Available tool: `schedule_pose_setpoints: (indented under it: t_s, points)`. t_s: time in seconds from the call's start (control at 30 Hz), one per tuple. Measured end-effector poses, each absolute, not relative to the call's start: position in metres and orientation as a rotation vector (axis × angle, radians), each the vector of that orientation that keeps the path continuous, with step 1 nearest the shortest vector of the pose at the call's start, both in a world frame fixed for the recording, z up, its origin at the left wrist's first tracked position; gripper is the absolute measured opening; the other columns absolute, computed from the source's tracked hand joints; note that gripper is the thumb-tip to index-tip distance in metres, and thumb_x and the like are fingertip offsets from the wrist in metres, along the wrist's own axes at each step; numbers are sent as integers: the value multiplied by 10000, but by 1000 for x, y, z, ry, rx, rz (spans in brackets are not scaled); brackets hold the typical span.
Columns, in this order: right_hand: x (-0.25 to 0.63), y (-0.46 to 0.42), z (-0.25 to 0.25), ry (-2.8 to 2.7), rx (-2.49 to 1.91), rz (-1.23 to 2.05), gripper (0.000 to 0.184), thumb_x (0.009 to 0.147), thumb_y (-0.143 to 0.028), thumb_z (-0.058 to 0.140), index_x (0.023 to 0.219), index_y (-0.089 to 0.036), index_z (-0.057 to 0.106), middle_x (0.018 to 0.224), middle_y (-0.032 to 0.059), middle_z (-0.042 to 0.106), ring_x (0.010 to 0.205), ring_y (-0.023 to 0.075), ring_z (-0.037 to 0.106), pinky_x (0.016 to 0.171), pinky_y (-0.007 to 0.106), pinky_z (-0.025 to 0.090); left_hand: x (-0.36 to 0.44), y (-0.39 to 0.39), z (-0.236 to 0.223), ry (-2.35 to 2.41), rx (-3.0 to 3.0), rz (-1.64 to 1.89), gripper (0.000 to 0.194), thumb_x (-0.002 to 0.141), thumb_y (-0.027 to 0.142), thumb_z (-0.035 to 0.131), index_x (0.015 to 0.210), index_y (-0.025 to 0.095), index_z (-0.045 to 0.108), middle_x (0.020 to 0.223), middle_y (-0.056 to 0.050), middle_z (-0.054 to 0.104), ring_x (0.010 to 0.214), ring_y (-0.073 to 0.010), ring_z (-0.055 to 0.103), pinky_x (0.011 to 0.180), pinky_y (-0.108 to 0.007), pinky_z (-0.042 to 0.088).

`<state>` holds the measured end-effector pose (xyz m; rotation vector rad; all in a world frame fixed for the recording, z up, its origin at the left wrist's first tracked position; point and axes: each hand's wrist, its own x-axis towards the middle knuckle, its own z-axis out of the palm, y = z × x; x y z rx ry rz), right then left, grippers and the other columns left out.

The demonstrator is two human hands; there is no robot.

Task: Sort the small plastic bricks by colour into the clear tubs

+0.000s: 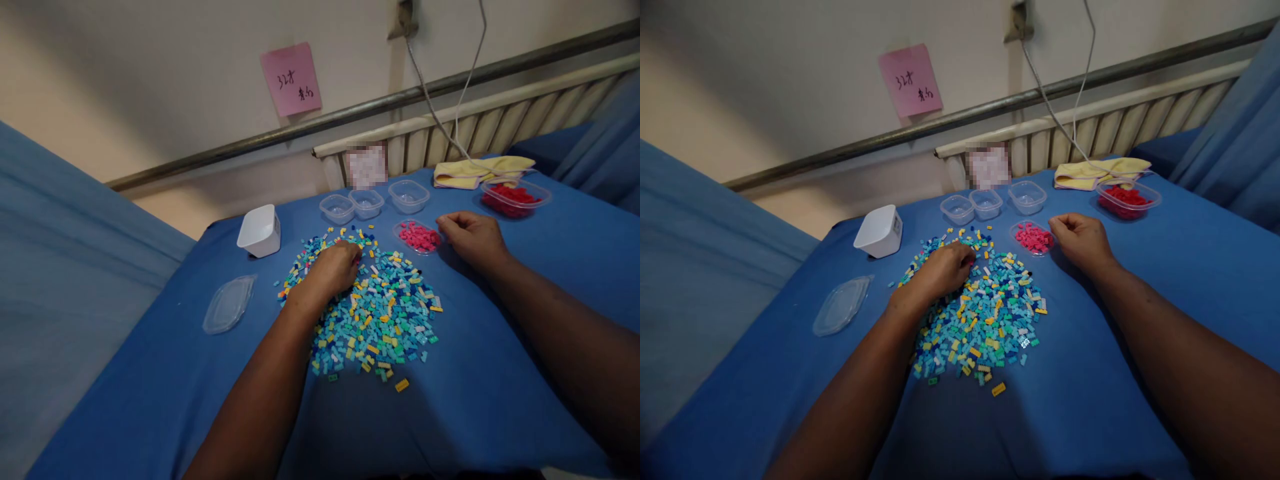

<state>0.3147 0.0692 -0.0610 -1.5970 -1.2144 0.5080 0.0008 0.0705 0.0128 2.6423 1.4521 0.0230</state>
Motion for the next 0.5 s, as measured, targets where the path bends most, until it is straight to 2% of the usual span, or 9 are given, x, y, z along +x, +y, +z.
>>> schedule_pose_setpoints:
  t_s: [0.17,0.37,0.5]
  points:
    - [314,68,-60,-1221,-1587,497,322,863,-533,713,833,-226,804,664,30,698,656,236,639,646,363,474,3,71,16,1468,2630,-54,309,964,113,573,1134,168,825,1193,-152,775,1076,-287,728,945,-351,538]
    - [313,68,-58,-1218,-1594,490,326,852,-533,713,817,-222,805,645,26,689,655,237,642,637,359,474,0,68,22,1414,2613,-78,246,919,112,645,1039,191,845,1091,-118,804,990,-281,727,858,-341,532]
    - [313,67,-55,-1220,-1618,500,306,862,-507,712,829,-219,810,672,31,700,655,228,637,661,364,481,1,67,24,1369,2637,-108,279,939,95,619,1049,194,856,1108,-119,804,1005,-278,733,879,-337,529]
